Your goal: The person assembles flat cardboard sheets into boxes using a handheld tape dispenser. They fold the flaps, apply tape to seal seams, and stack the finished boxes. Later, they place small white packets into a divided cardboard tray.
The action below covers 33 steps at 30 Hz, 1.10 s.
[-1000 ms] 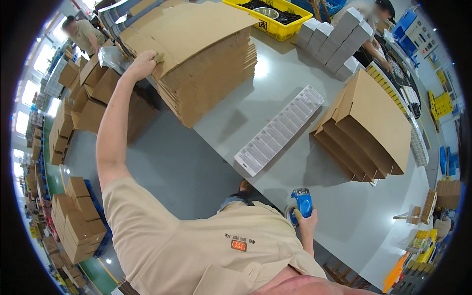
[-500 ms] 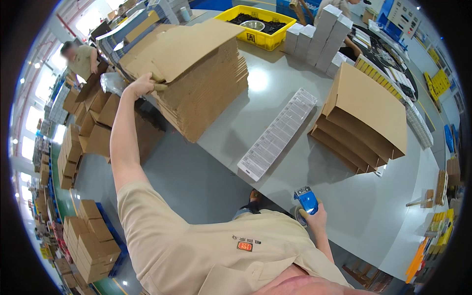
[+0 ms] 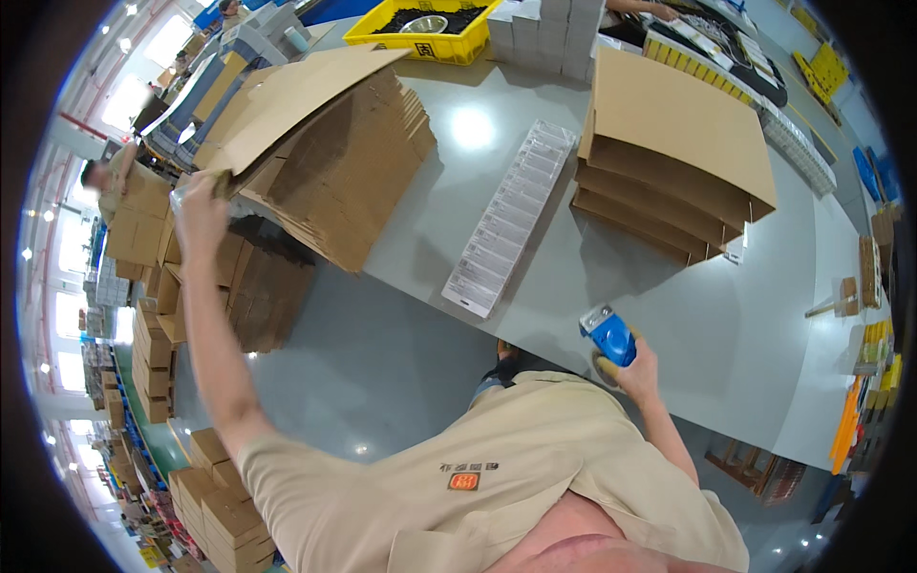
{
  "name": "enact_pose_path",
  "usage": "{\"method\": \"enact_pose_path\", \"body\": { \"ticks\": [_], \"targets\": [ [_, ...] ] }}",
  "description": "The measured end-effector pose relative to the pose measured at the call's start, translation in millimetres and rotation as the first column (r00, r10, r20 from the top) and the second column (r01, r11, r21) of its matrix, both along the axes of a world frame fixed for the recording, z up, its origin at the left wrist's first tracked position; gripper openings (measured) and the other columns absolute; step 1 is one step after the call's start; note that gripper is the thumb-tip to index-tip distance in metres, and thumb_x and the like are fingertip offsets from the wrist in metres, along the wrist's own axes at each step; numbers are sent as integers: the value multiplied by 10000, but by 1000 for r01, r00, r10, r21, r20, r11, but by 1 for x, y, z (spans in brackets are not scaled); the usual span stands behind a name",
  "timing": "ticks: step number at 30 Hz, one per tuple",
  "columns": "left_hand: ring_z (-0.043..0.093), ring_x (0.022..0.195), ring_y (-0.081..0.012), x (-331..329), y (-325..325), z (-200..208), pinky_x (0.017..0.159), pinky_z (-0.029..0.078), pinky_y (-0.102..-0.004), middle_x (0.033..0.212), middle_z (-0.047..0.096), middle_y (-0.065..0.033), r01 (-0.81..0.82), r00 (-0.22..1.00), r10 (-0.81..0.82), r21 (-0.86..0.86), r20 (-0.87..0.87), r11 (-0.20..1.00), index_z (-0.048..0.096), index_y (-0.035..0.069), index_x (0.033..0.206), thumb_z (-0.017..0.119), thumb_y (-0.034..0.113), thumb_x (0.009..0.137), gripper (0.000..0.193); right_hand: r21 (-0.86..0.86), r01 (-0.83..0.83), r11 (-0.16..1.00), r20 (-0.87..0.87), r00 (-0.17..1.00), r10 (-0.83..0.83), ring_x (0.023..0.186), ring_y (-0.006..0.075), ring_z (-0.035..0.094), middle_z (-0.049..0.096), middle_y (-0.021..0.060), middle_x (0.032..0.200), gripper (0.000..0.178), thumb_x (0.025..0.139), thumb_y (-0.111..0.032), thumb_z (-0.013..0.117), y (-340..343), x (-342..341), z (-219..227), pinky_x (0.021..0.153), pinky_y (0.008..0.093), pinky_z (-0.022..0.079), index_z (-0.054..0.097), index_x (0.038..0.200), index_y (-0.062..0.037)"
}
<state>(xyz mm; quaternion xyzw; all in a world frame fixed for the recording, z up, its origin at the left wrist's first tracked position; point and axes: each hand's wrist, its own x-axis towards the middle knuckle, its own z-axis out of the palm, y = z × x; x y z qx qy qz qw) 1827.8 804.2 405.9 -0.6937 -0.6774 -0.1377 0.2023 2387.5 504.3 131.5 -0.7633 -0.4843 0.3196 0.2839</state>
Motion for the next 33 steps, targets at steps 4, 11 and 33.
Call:
{"method": "enact_pose_path", "body": {
  "ticks": [4, 11, 33],
  "targets": [
    [635, 906, -338, 79, -98, 107, 811, 492, -395, 991, 615, -149, 277, 945, -282, -52, -163, 959, 684, -7, 1115, 572, -21, 872, 268, 316, 185, 930, -88, 982, -165, 1050, 320, 653, 669, 209, 1146, 746, 723, -320, 880, 20, 18, 28, 909, 396, 513, 558, 1298, 28],
    [639, 842, -278, 203, -127, 41, 761, 491, -348, 920, 637, -133, 548, 832, -483, -268, 272, 792, 696, 0, 1117, 640, 12, 896, 228, 412, 806, 424, -808, 539, -240, 759, 98, 566, 611, 42, 920, 316, 926, -204, 730, 69, 61, 17, 676, 257, 475, 571, 1139, -34],
    [647, 1023, -189, 287, -32, -204, 928, 514, -337, 1121, 678, -86, 838, 522, 42, -522, 852, 159, 566, 16, 1211, 849, 305, 830, 556, 456, 715, 530, -242, 673, -699, 990, 169, 578, 612, 93, 1119, 696, 789, -310, 867, -51, 106, 62, 896, 314, 483, 536, 1297, 32]
  ]
}}
